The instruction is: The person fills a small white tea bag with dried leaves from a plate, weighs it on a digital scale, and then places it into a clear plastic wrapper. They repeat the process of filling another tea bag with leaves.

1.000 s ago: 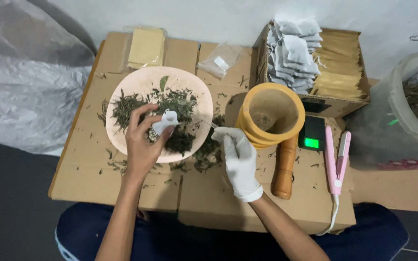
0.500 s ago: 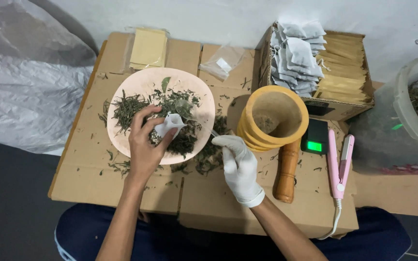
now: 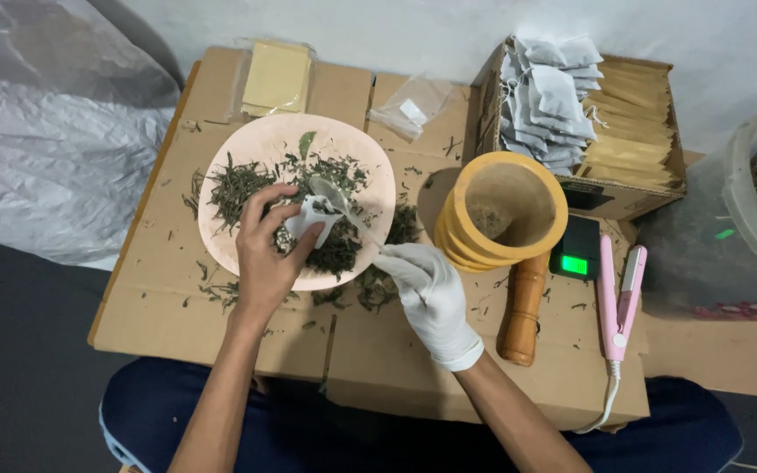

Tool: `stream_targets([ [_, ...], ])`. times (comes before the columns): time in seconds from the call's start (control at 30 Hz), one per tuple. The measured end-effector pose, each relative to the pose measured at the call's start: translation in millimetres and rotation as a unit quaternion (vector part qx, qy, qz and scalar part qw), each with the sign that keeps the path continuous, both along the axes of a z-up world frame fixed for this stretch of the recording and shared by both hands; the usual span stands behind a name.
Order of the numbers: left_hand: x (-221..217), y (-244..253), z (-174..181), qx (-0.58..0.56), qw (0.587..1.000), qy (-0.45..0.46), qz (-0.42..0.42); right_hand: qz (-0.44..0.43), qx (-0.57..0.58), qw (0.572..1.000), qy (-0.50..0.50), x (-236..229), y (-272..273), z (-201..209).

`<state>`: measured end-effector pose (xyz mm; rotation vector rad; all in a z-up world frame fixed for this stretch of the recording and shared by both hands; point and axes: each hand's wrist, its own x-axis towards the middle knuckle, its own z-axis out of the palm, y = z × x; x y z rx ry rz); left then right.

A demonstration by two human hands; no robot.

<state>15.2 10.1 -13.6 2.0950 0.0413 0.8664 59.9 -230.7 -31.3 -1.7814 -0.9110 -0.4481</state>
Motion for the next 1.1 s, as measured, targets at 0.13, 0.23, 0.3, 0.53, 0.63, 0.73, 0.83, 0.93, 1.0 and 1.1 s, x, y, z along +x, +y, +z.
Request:
stream_targets([
  [0.13, -2, 4, -2, -0.001, 1.000, -0.003, 0.004, -0.012, -0.011, 1.000, -0.009, 8, -9, -8],
  [0.23, -2, 12, -4, 0.001, 1.000, 0.006, 0.011, -0.056, 0.035, 0.998, 0.014, 7, -9, 5],
  [0.3, -2, 16, -1, -0.008, 1.000, 0.007, 0.018, -0.081, 0.017, 0.996, 0.022, 9, -10, 2],
  [0.53, -8, 27, -3, 0.019, 0.998, 0.036, 0.041, -0.098, -0.062, 0.993, -0.029, 12, 4, 10],
  [0.63, -4, 19, 5, 0.005, 0.994, 0.088, 0.057, -0.091, -0.083, 0.990, -0.065, 14, 8, -6],
  [0.73, 0, 13, 10, -0.004, 0.994, 0.100, 0.051, -0.065, -0.075, 0.995, -0.020, 11, 12, -5],
  [0.83, 2, 9, 11, -0.006, 0.992, 0.117, 0.044, -0.025, -0.043, 0.997, 0.063, 1, 15, -1],
  [0.93, 6, 5, 14, -0.021, 0.989, 0.140, 0.038, -0.020, -0.025, 0.992, 0.124, -3, 20, 4],
  [1.0, 8, 3, 14, -0.059, 0.990, 0.132, 0.009, -0.024, -0.004, 0.959, 0.282, -5, 20, 13],
  [1.1, 10, 1, 14, -0.075, 0.988, 0.133, -0.009, -0.057, 0.008, 0.921, 0.386, -8, 22, 30],
])
